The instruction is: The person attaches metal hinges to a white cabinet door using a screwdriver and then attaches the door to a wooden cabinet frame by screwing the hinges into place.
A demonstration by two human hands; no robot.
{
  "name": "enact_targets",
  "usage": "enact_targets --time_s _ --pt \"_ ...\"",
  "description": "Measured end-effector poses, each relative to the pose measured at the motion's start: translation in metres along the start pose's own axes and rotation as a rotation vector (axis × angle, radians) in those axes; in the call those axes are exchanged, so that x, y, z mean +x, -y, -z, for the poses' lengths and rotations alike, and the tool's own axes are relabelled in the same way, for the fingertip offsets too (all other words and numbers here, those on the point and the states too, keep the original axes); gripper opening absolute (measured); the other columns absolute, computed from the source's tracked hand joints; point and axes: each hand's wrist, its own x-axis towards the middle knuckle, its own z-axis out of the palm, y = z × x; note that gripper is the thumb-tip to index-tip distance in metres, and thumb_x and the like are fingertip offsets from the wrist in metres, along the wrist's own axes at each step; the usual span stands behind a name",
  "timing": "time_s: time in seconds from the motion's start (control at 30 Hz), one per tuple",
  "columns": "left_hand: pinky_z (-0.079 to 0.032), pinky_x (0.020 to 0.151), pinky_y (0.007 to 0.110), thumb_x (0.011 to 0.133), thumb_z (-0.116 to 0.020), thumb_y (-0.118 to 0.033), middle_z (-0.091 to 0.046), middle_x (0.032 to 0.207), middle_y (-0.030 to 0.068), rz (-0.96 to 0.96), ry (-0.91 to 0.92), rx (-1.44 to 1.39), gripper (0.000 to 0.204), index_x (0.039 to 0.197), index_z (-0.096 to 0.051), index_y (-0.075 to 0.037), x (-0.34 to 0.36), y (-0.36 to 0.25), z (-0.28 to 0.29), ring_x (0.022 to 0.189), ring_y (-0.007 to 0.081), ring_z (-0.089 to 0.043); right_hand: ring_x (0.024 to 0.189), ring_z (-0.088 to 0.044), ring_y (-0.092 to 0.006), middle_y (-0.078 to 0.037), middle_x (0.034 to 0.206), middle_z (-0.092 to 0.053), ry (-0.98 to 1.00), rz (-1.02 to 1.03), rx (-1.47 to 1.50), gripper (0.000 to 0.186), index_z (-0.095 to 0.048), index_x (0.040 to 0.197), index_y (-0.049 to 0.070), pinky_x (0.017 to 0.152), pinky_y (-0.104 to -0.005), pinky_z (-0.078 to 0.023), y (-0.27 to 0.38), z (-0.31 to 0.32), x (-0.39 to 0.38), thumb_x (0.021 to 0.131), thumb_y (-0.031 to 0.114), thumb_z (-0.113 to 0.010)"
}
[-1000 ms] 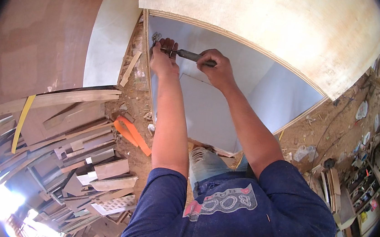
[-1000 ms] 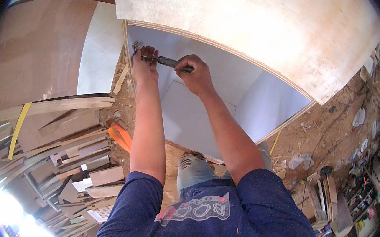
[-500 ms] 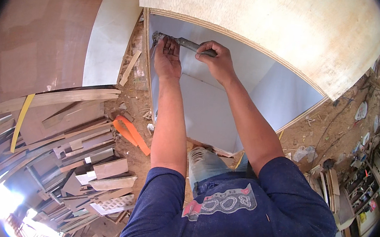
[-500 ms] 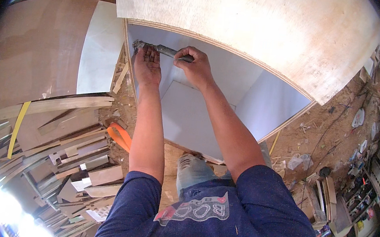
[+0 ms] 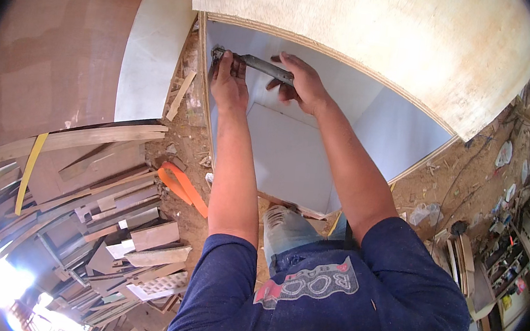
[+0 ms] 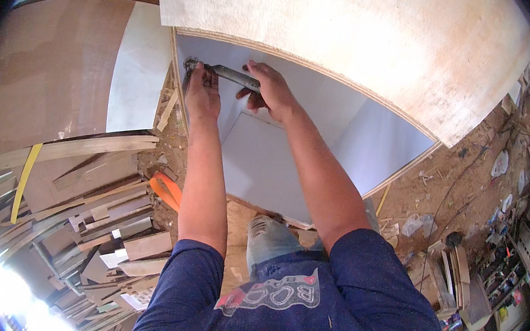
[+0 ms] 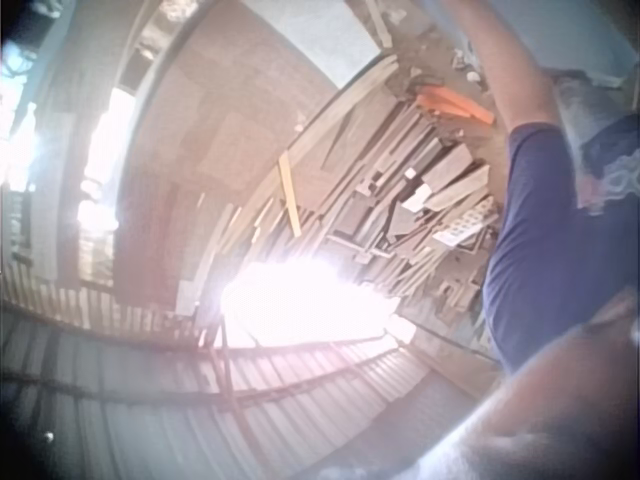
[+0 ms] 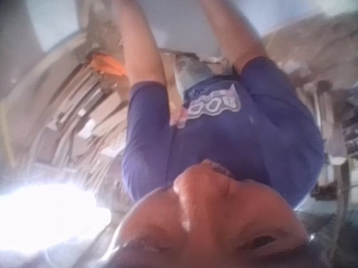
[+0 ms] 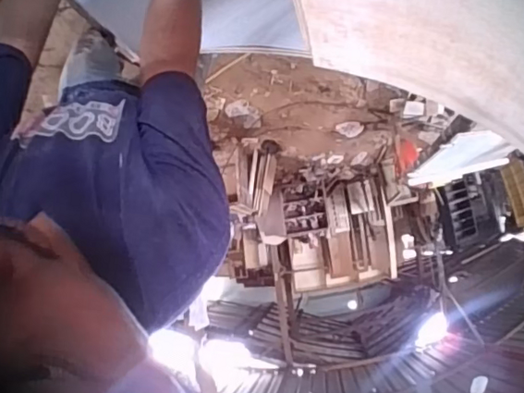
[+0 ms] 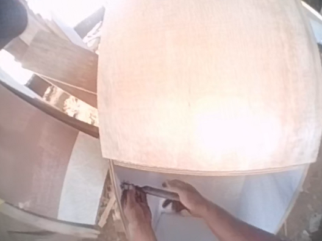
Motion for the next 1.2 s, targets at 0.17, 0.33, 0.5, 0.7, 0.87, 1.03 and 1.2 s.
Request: enact_targets --time_s 0.17,0.33,0.5,0.7,0.87,1.03,1.2 --pt "-0.056 0.079 0.03 0.094 -0.078 -0.01 -0.069 0.097 0.0018 0.049 -0.081 -0.009 0.018 0.108 -0.067 -0.006 -0.004 0.0 -0.017 0.088 0.0148 -0.065 0.064 -0.063 -0.0198 -0.014 0.083 -0.071 0.038 0.175 -0.561 0.032 -0.068 0.116 0.002 0.061 -0.035 -0.052 0.008 0.004 0.005 0.103 0.031 -0.066" --pt "-0.059 0.08 0.033 0.097 -0.076 -0.011 -0.071 0.095 0.0066 0.037 -0.182 0.071 0.016 0.107 -0.068 -0.001 -0.002 0.0 -0.028 0.088 0.0189 -0.069 0.082 -0.07 -0.0224 -0.012 0.085 -0.073 -0.082 0.974 -0.925 0.028 -0.071 0.114 0.005 0.073 -0.0372 -0.054 -0.013 0.001 0.007 0.099 0.029 -0.07" --pt "-0.062 0.088 0.038 0.099 -0.072 -0.01 -0.071 0.1 0.0097 0.056 -0.122 0.061 0.016 0.109 -0.067 0.002 -0.002 -0.004 -0.022 0.095 0.0228 -0.071 0.085 -0.072 -0.0203 -0.01 0.09 -0.074 0.092 -0.036 -0.353 0.024 -0.07 0.11 0.005 0.075 -0.0369 -0.056 0.008 0.012 0.007 0.093 0.02 -0.078" --pt "-0.062 0.09 0.039 0.101 -0.069 -0.008 -0.07 0.103 0.0114 0.061 -0.089 -0.078 0.015 0.111 -0.066 0.002 0.0 0.004 -0.021 0.095 0.024 -0.07 0.078 -0.072 -0.0187 -0.009 0.094 -0.074 -0.101 0.983 -1.027 0.024 -0.069 0.107 0.002 0.065 -0.0356 -0.057 -0.005 -0.001 0.005 0.096 0.023 -0.076" --pt "-0.06 0.09 0.034 0.101 -0.068 -0.008 -0.07 0.103 0.0116 0.039 -0.175 0.036 0.014 0.112 -0.067 0.001 0.003 0.001 -0.017 0.096 0.0236 -0.07 0.067 -0.069 -0.0187 -0.011 0.095 -0.073 -0.137 0.564 -0.664 0.03 -0.068 0.107 -0.002 0.055 -0.0319 -0.052 0.008 -0.009 -0.001 0.102 0.028 -0.068" --pt "-0.06 0.086 0.035 0.1 -0.072 -0.01 -0.071 0.101 0.0097 0.084 -0.003 -0.034 0.016 0.111 -0.067 0.0 -0.003 -0.003 -0.02 0.094 0.0213 -0.07 0.066 -0.069 -0.0195 -0.013 0.097 -0.073 0.03 0.038 -0.375 0.033 -0.069 0.105 -0.002 0.054 -0.0297 -0.052 0.007 0.008 0.005 0.103 0.031 -0.066" --pt "-0.061 0.091 0.039 0.104 -0.065 -0.009 -0.07 0.103 0.0124 0.066 -0.144 0.018 0.016 0.112 -0.066 0.004 0.001 -0.001 -0.023 0.095 0.0244 -0.07 0.077 -0.069 -0.0175 -0.013 0.102 -0.072 -0.051 0.975 -0.916 0.028 -0.07 0.106 -0.002 0.059 -0.0292 -0.054 -0.013 0.01 0.009 0.1 0.026 -0.072"
